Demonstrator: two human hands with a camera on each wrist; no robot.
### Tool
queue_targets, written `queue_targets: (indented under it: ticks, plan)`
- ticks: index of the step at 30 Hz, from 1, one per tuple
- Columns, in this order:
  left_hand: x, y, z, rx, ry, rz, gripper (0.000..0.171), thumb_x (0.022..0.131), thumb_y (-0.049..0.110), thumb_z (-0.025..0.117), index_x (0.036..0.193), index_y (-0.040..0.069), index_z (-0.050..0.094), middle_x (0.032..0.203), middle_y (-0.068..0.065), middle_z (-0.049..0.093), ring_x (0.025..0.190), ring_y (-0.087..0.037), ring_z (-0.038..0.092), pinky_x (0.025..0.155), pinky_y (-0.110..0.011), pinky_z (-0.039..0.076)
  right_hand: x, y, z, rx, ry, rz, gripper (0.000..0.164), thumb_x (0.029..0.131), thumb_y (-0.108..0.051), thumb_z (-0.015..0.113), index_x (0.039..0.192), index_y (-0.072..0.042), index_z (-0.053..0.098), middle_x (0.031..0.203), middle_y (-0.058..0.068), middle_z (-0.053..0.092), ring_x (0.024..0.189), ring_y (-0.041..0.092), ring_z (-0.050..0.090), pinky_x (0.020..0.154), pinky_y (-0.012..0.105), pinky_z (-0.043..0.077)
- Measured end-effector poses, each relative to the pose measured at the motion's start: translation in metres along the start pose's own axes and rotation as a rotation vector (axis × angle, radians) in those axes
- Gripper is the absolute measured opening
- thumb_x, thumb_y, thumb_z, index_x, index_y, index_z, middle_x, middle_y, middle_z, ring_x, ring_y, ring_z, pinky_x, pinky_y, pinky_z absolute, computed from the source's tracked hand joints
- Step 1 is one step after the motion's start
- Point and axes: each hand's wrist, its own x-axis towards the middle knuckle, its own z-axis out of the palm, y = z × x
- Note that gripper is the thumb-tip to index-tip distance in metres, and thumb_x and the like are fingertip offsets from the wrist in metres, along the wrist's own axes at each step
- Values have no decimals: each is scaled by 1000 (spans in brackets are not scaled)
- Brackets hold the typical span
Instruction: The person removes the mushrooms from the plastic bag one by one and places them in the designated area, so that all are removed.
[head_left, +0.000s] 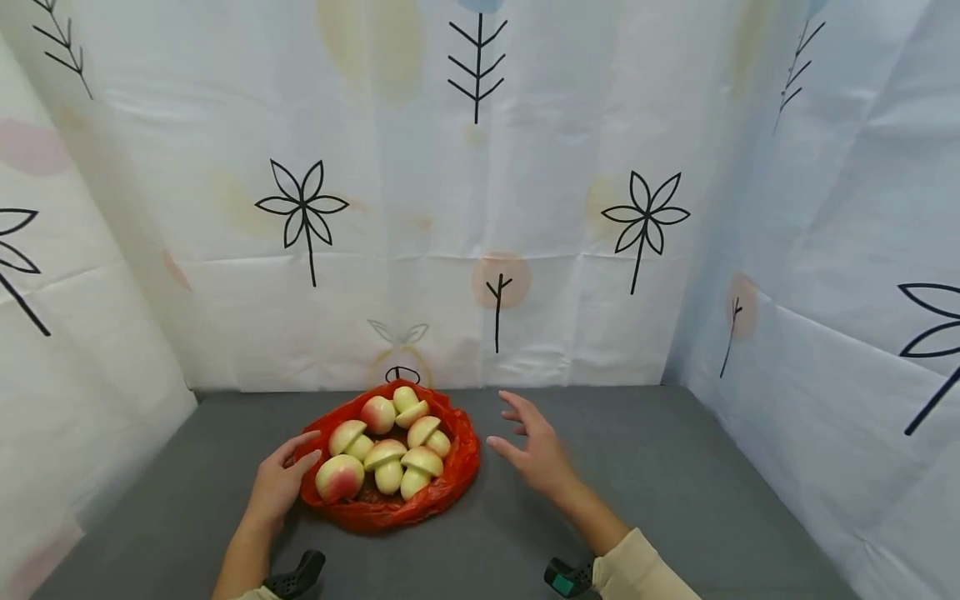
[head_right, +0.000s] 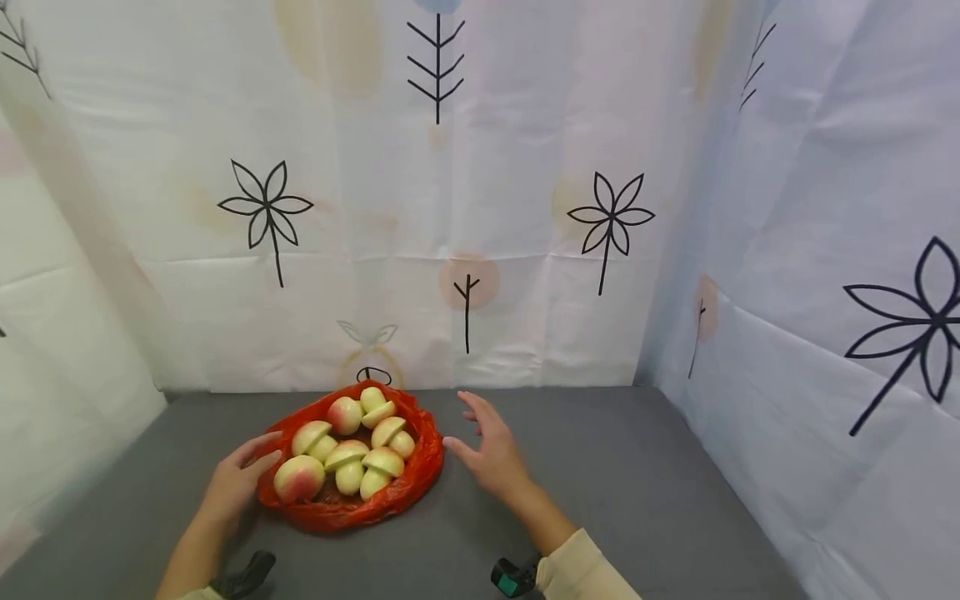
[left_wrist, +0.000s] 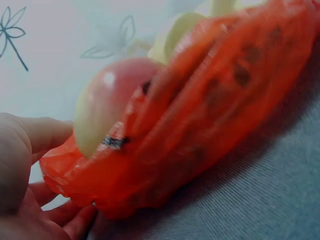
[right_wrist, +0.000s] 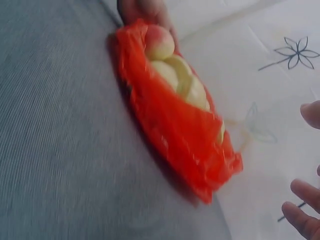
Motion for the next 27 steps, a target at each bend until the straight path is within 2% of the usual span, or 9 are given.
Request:
queue_targets:
  ticks: [9, 16, 22, 27]
  plan:
    - [-1, -2, -3, 72, -4, -12, 56, 96, 24, 60, 146, 6, 42, 152, -25, 29, 137, -41, 27, 109, -56, 27, 12, -16, 33, 120, -16, 43, 63, 89, -25, 71, 145, -11, 44, 141, 13, 49, 114, 30, 60, 90, 51, 50]
    - [1, -5, -3, 111, -25, -25, 61, 92, 11, 61, 149, 6, 37, 151, -30, 26, 136, -45, 26, 109, -58, 27, 16, -22, 56, 203, 6, 76, 63, 89, -19, 71, 144, -9, 44, 141, 16, 48, 115, 36, 59, 91, 53, 49]
    - [1, -4, -4, 157, -29, -24, 70, 86, 3, 62, 150, 6, 35, 150, -32, 27, 136, -48, 25, 108, -60, 24, 16, -24, 72, 233, 18, 112, 61, 88, -20, 71, 142, -8, 45, 138, 16, 50, 114, 35, 59, 91, 51, 49]
    - [1, -2, -8, 197, -43, -6, 74, 84, 1, 64, 151, 6, 33, 150, -33, 27, 136, -50, 23, 109, -62, 21, 12, -22, 81, 200, -25, 84, 60, 87, -16, 72, 141, -6, 47, 138, 14, 50, 112, 36, 59, 90, 53, 49]
